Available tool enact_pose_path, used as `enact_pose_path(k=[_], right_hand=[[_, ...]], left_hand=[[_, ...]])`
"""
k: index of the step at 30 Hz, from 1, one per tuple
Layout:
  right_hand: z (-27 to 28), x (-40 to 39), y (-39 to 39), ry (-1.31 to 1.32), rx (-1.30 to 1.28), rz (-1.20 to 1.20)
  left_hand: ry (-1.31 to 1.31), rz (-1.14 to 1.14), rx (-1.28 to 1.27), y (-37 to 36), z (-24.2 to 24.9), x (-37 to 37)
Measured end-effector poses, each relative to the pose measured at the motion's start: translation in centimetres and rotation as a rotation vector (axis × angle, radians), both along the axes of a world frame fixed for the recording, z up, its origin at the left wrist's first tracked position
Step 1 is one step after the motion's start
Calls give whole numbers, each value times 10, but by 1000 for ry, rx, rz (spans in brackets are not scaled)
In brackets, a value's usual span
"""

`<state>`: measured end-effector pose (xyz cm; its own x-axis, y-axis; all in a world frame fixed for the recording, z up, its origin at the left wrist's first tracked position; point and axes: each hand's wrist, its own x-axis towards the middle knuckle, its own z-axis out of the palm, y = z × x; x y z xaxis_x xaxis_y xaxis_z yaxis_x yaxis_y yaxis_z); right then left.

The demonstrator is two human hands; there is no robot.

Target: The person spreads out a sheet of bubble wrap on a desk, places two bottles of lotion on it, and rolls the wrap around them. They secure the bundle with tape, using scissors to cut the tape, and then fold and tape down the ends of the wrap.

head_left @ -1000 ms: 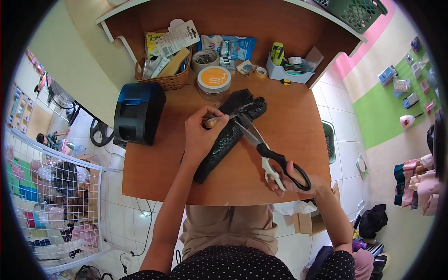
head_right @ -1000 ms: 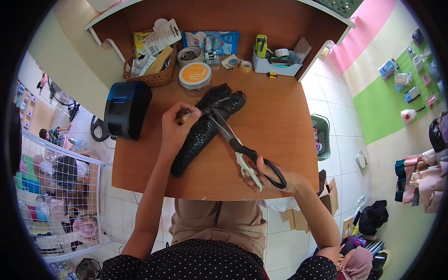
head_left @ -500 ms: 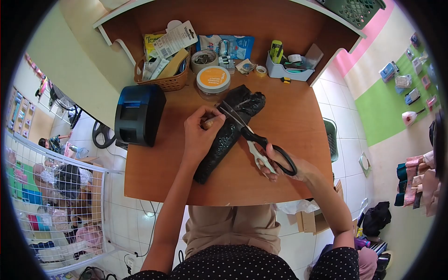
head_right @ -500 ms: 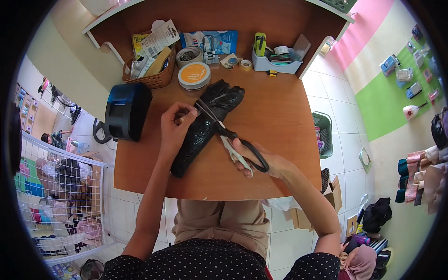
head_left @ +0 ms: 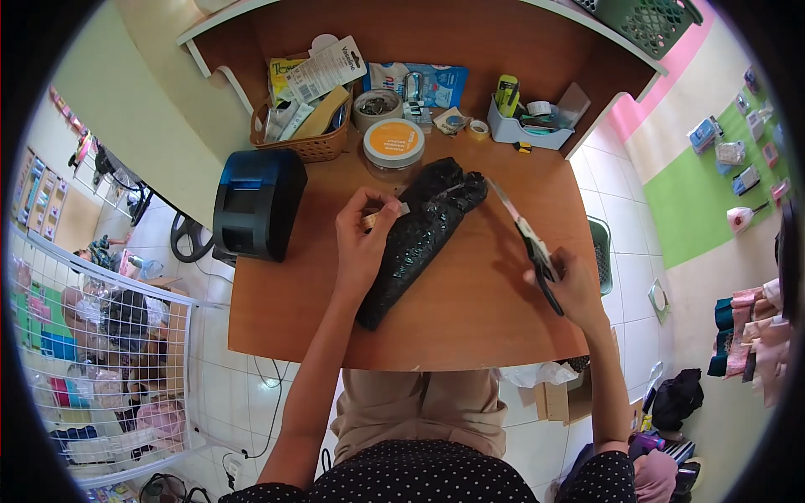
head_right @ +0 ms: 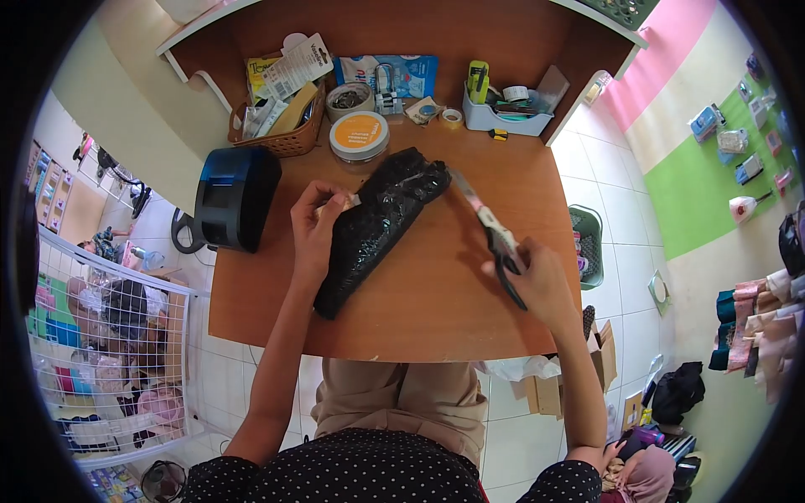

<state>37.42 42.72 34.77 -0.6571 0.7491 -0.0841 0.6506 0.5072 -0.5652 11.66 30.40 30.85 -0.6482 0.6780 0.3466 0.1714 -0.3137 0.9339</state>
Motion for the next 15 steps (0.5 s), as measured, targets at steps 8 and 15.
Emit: enact_pose_path(k=[8,15], right_hand=[[-30,-1,11,-31,364,-249],[-5,-24,1,113,337,-123]], left_hand=[[10,-3,57,1,0,1],[-35,-9,81,2,1,1]])
